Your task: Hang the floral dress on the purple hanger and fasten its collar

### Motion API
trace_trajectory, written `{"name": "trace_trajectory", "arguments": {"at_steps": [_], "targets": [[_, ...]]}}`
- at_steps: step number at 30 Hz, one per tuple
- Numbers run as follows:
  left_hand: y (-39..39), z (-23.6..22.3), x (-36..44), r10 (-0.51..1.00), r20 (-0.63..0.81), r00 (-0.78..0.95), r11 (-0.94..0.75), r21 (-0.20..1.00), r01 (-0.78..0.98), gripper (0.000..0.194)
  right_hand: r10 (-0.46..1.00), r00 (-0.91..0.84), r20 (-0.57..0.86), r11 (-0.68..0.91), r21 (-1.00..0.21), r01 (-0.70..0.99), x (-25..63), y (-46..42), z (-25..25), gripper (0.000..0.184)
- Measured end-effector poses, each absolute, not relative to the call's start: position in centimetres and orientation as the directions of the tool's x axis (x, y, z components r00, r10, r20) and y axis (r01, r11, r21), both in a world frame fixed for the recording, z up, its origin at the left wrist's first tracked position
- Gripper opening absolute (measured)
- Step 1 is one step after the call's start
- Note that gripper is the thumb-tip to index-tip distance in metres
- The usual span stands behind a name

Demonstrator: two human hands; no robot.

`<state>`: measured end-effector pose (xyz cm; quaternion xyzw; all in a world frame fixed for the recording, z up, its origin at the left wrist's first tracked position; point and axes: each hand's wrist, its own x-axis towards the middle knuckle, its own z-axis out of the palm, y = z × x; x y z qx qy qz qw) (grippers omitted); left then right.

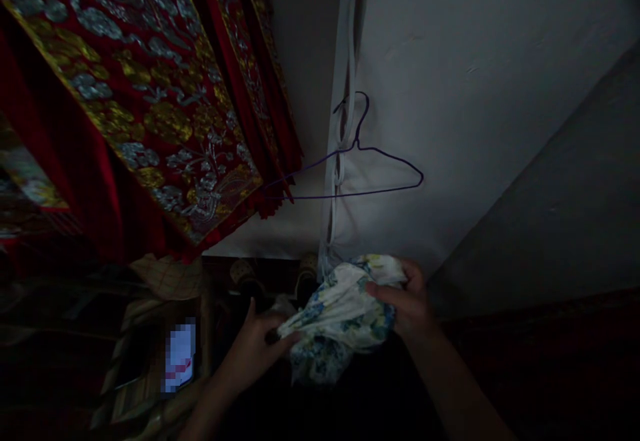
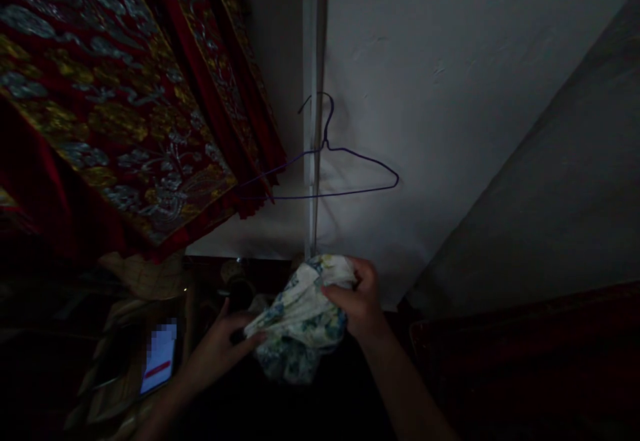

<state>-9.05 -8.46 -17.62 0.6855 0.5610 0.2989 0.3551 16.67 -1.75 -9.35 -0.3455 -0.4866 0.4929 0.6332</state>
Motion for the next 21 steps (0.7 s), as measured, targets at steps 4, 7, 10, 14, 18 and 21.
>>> {"name": "trace_trajectory", "arguments": {"at_steps": [4,7,10,14,18,21], "targets": [[-9.4,-16.2,-11.0,0.981,-0.025,0.192,-0.113,0.731,0.673,0.028,0.736,0.006,0.677,0.676,-0.736,0.032,18.9,0.6,-6.5,0.026],[-9.6,-13.8,-10.6,0.971,-0.071,0.230,-0.096,0.763,0.640,0.026,0.744,0.027,0.667,0.660,-0.741,0.122,18.5,3.8,-4.0,0.024],[-9.9,-11.4,-9.4,0.946,-0.090,0.311,-0.098,0.835,0.541,0.028,0.799,-0.004,0.601,0.593,-0.788,0.163,16.9,7.9,-3.8,0.026],[-11.0,-10.7,-9.1,0.928,-0.140,0.345,0.040,0.958,0.283,0.053,0.915,-0.043,0.400,0.401,-0.897,0.185,15.9,11.7,-6.9,0.018],[-11.2,-11.3,-10.3,0.993,-0.057,-0.099,0.070,0.988,0.135,0.048,0.919,0.025,0.393,0.380,-0.902,0.207,19.0,11.8,-8.9,0.029],[-9.4,-10.2,-11.0,0.985,0.169,-0.021,-0.143,0.889,0.434,0.029,0.920,0.020,0.392,0.376,-0.893,0.249,22.4,10.7,-8.5,0.034]]}}
